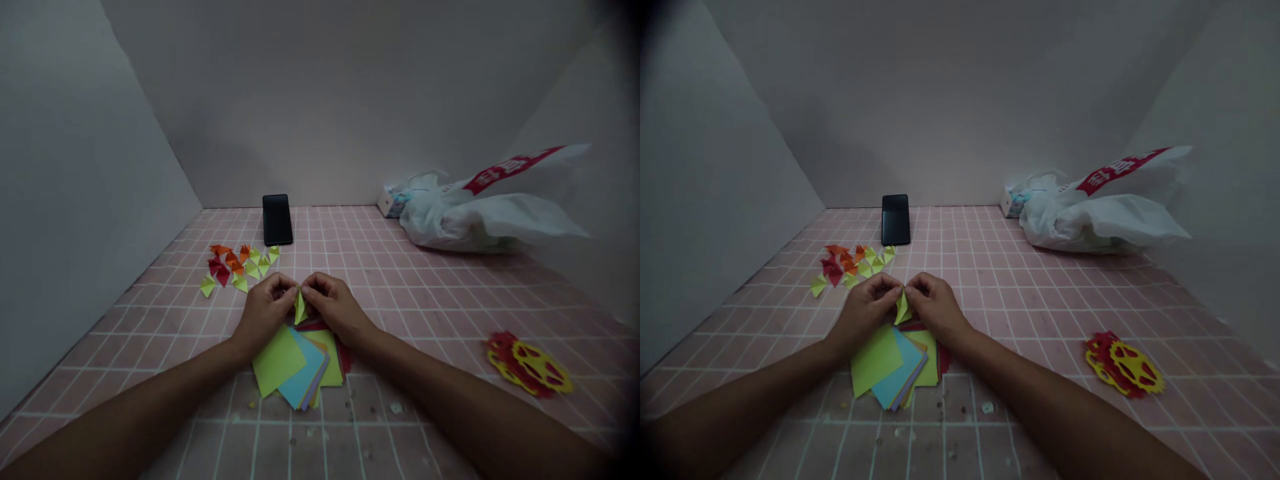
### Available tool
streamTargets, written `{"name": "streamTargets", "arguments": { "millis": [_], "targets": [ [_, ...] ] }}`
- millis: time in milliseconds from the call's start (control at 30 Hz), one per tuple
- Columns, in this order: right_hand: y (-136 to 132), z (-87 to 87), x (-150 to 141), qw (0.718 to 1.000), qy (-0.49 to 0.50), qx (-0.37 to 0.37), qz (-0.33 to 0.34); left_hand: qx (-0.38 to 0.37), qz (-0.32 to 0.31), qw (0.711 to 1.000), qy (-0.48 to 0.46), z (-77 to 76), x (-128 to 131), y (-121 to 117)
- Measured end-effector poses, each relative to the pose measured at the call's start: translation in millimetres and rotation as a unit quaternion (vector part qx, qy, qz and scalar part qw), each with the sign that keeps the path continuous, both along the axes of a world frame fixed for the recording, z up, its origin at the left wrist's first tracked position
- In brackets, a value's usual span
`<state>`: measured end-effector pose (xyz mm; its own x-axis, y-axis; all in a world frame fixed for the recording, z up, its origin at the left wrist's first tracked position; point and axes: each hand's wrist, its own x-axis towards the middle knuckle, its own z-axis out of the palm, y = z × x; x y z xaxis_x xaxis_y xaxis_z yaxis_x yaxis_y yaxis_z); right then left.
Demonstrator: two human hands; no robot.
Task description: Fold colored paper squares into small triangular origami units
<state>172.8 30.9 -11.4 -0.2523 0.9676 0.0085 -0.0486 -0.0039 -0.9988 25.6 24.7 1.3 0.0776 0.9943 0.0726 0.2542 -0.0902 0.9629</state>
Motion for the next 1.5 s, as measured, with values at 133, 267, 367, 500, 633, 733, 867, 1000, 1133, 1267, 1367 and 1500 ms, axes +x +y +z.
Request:
{"name": "streamTargets", "arguments": {
  "millis": [133, 267, 367, 500, 633, 733, 867, 1000, 1133, 1267, 1367, 1500],
  "targets": [
    [0.8, -1.0, 0.1, 1.000, -0.012, 0.008, 0.001, 0.017, 0.002, 1.000, 0.018, -0.3, -0.7, -0.5],
    [1.6, -2.2, 0.6, 1.000, -0.014, 0.018, 0.001, 0.037, 0.006, 0.998, 0.044, 0.0, -0.6, -0.4],
    [2.0, -3.4, 0.9, 1.000, -0.009, 0.018, 0.003, 0.039, 0.004, 0.998, 0.045, -0.4, -0.7, -0.3],
    [1.6, -3.4, 0.6, 1.000, -0.002, 0.011, 0.005, 0.032, 0.001, 0.999, 0.037, -1.0, -1.0, -0.5],
    [0.8, -1.7, -0.6, 1.000, 0.010, -0.010, 0.005, 0.019, -0.003, 1.000, 0.023, -0.9, -1.1, -1.5],
    [0.7, -1.2, -1.1, 1.000, 0.014, -0.012, 0.003, 0.016, -0.007, 1.000, 0.018, -0.6, -1.3, -2.1],
    [1.0, -1.8, -0.9, 1.000, 0.014, -0.008, 0.006, 0.029, -0.004, 0.999, 0.035, -0.5, -1.8, -1.4],
    [0.3, -1.4, -0.8, 0.999, 0.037, -0.020, 0.008, 0.037, -0.001, 0.998, 0.053, -1.2, -1.9, -0.5],
    [0.1, -1.3, -1.2, 0.999, 0.042, -0.027, 0.008, 0.034, -0.002, 0.998, 0.046, -2.0, -1.4, -0.5],
    [0.8, -2.3, -1.6, 0.999, 0.040, -0.024, 0.007, 0.029, -0.004, 0.999, 0.039, -2.0, -1.0, -1.3],
    [0.8, -2.9, -1.7, 0.999, 0.026, -0.022, 0.006, 0.029, -0.004, 0.999, 0.033, -1.9, -1.0, -1.6],
    [-0.1, -2.8, -1.0, 0.999, -0.027, 0.018, -0.012, 0.033, 0.000, 0.998, 0.046, -1.9, -1.1, -0.4]
  ]
}}
